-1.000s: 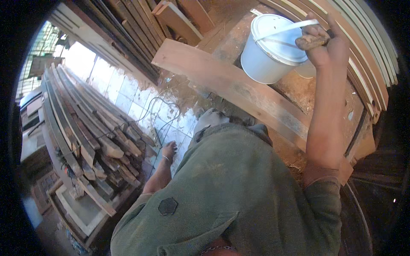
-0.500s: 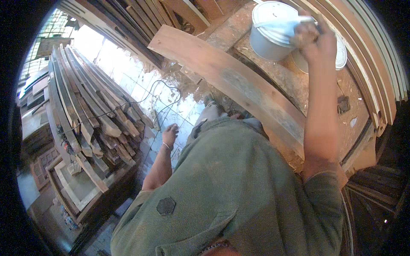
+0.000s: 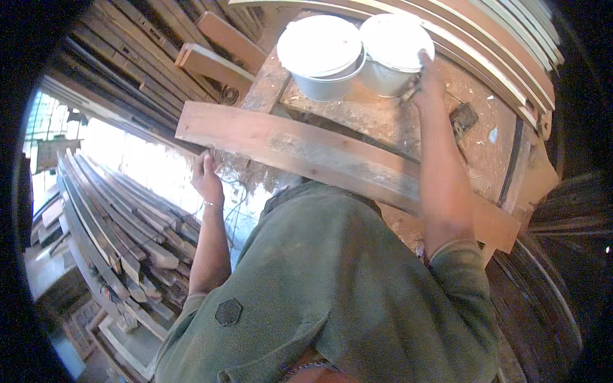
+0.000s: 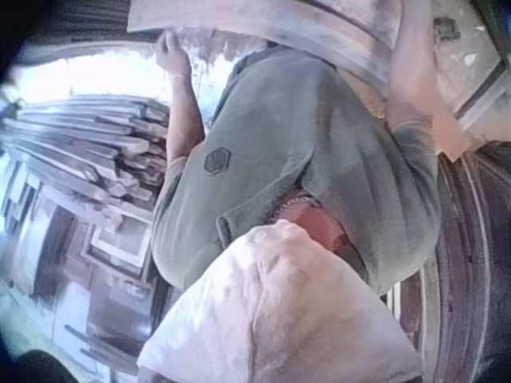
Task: The person shapes the edge of a curved wooden board using a hand plane, rubs the wood with a sanding block, and applies a liquid finish from a container onto the board with a cloth.
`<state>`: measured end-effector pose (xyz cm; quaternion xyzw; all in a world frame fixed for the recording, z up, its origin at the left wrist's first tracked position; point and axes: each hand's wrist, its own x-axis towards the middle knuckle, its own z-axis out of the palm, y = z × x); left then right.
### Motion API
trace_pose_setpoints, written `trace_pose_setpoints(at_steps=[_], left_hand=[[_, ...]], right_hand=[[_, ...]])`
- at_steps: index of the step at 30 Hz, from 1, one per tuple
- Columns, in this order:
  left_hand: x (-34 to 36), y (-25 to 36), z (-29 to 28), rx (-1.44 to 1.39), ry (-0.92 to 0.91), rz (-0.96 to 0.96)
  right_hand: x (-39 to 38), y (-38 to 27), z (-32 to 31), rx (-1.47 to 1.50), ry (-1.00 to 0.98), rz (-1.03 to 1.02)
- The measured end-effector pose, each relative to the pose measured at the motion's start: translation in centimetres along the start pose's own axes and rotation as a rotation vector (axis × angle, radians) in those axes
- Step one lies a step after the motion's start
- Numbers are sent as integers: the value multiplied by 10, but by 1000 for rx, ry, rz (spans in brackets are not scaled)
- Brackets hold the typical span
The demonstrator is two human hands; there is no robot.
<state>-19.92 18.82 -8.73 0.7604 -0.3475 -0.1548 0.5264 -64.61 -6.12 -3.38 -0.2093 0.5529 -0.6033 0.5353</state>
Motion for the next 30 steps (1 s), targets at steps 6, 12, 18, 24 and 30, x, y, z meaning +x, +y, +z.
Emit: trace_pose_setpoints(at_steps=[6,12,18,24,30], left_hand=[[37,79,91,-173,-213,275],[33,149,154,108,-288,748],[44,214,225,620,-532,677],[45,230,258,910,-684,439],[55,228,249,931,-790,761]], right_hand=[[59,-1,-27,88,-49,-10],[38,-18,-66,257,100,-63],[42,-9,-116,3,69,-40],[-40,24,-96,345,132,167],[-89,27,-31,431,-64,330]])
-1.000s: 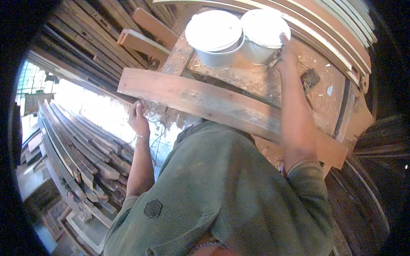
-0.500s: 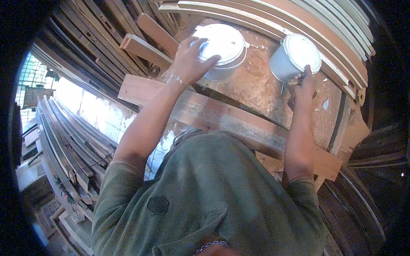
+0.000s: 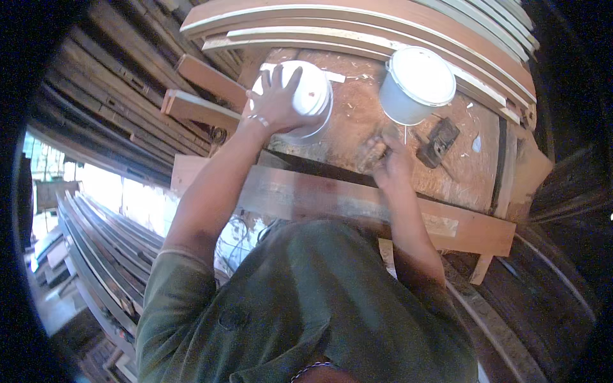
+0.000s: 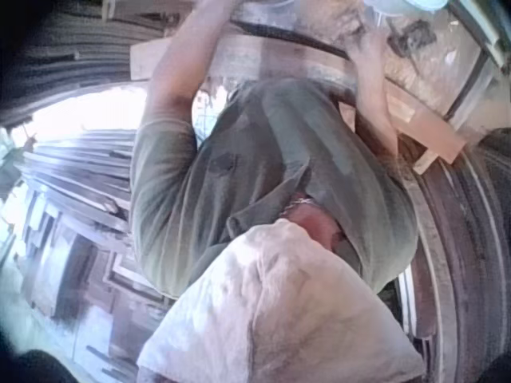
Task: The person shapes the edge of a curved wooden board using a hand plane, rubs the wood with a sanding block, and applies a liquid finish from a container onto the board with a cloth.
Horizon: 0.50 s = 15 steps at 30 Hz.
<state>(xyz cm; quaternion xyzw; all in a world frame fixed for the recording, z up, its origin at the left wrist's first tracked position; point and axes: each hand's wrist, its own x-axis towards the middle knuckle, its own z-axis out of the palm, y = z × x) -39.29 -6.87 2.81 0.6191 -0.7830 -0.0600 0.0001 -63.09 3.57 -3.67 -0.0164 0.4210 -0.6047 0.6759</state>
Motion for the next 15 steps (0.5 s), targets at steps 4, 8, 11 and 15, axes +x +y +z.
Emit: trace_pose_setpoints(at_steps=[4,8,11,15], left_hand=[[-10,-44,-16,96,-30,482],[-11,-54,-17,35,-34,606],[-20,-29,-4,-23,64,234],[-31,6,-3,-65,54,-87]], right_hand=[[6,7,27,-352,-47,-142],[20,2,40,-1178,-53,-532],[24,3,55,-1151,-108,-624],[27,-3,79,-1222,-193,-632]])
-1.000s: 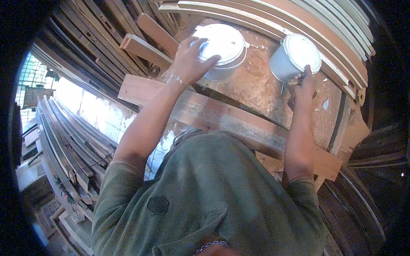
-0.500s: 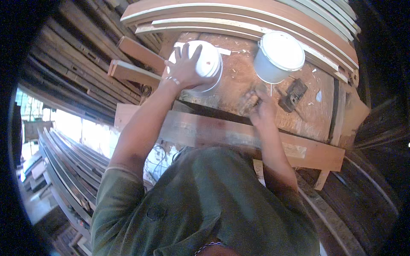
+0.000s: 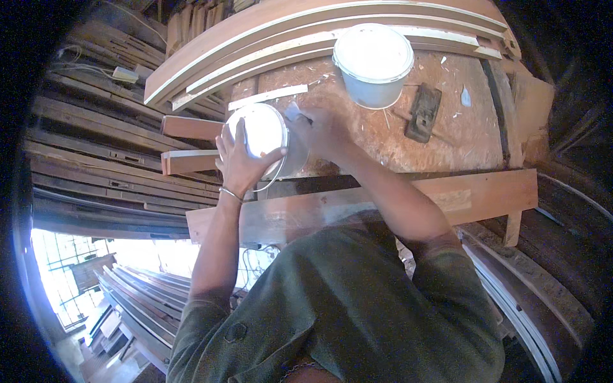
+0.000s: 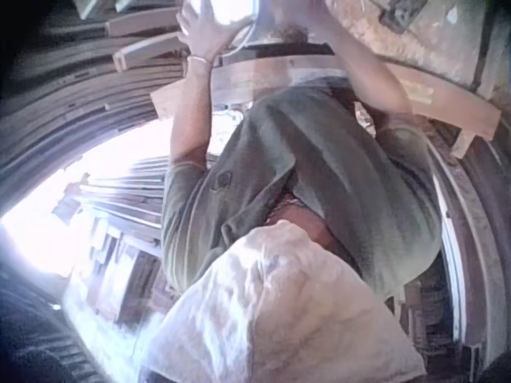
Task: The person shapes the edge of a curved wooden board using a hand plane, rubs the wood with a sanding block, and applies a liquid finish from a container onto the board with a cloth.
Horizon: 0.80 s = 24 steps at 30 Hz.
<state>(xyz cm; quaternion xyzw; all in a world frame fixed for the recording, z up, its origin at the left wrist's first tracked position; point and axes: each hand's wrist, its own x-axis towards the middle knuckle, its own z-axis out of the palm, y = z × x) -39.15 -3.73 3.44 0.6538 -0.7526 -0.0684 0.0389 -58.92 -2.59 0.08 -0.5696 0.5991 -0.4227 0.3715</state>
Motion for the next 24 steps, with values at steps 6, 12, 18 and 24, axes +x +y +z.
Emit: trace_pose_setpoints(at_steps=[6,12,18,24], left_hand=[[2,7,5,32,23,-80],[2,7,9,61,75,-55],[2,4,10,62,148,-26],[4,2,12,52,186,-6]], right_hand=[[21,-13,12,-249,-100,-24],[28,-24,24,-661,-202,-19],[30,-24,15,-325,-4,-152],[33,-18,19,-429,-26,-212]])
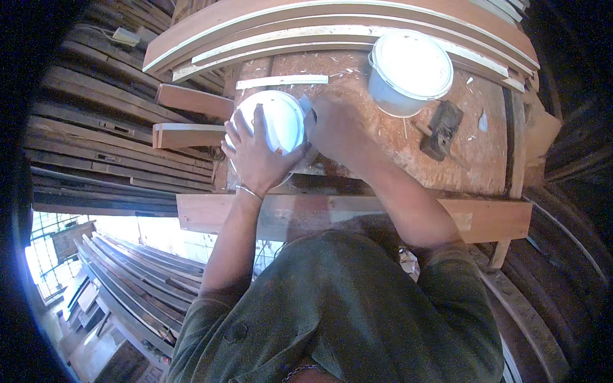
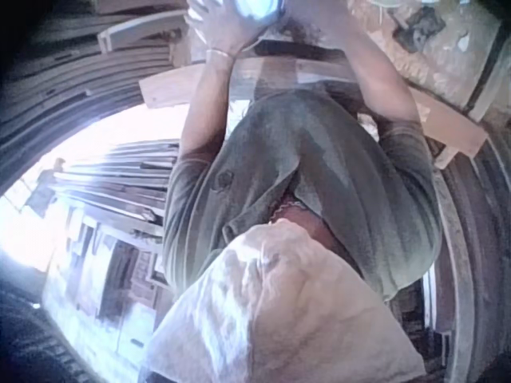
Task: The person shapes the edge of a curved wooden board using a hand plane, rubs the wood with a sanding block, and applies a liquid finish from a container onto the board with a cloth.
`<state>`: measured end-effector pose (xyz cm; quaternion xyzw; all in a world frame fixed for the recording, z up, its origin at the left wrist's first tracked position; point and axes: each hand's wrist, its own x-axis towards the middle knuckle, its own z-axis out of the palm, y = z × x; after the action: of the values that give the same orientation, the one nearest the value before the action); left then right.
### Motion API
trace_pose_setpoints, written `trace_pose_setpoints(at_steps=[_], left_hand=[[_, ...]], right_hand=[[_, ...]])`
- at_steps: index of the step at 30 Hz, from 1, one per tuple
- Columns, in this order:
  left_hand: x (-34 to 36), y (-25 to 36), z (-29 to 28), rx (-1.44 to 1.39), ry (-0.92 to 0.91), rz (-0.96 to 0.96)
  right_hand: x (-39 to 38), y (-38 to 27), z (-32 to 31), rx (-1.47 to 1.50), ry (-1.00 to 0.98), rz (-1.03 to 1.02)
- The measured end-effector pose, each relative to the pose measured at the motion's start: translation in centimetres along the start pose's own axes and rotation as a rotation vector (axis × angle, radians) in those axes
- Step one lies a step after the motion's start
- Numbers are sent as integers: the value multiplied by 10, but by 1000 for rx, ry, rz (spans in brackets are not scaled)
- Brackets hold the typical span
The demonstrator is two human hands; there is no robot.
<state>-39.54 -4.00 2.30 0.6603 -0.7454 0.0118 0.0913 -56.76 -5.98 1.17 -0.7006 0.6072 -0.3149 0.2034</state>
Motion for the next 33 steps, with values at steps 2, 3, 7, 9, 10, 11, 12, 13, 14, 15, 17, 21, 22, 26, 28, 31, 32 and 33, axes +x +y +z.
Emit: trace_pose_setpoints(at_steps=[2,3,7,9,10,11,12,13,14,15,17,21,22,26,28,31,32,33], left_hand=[[-1,-1,2,0,0,-3],[-1,-2,3,1,7,-3],[-1,-4,5,-7,3,-2],[-1,-6,4,-4,-7,-11],[1,-5,2,-3,-8,-12],[0,-5,1,-2,-9,-16],[1,-2,1,-7,-11,-9],[2,0,0,-10,-13,-4],[3,0,1,-16,-17,-3],[4,0,1,-24,-22,-1],[0,-4,2,-26,-20,-16],[-4,-5,4,-73,-21,-45],[-4,-5,5,-76,-11,-36],[-3,-6,4,-97,-15,-33],[-2,-7,3,-108,-10,-30],[-1,-9,6,-115,-13,-34],[-2,-11,6,-113,-29,-40],[-3,-12,6,-111,-44,-48]], right_hand=[[-1,-8,-5,-44,-33,13],[0,-11,-6,-67,-50,20],[10,-12,-5,-46,-154,25],[24,-13,-16,81,-329,145],[31,4,-17,186,-352,72],[37,32,-16,292,-379,-3],[34,49,-12,458,-436,68],[31,65,-6,621,-488,148],[29,71,4,846,-580,363],[28,78,10,1068,-666,585],[24,56,5,753,-494,455],[14,18,-3,107,-148,118],[14,15,-2,-17,-104,67],[28,22,-2,34,-190,38],[33,36,3,390,-345,238],[30,55,33,847,-422,555],[24,53,40,899,-373,549],[19,52,48,951,-325,544]])
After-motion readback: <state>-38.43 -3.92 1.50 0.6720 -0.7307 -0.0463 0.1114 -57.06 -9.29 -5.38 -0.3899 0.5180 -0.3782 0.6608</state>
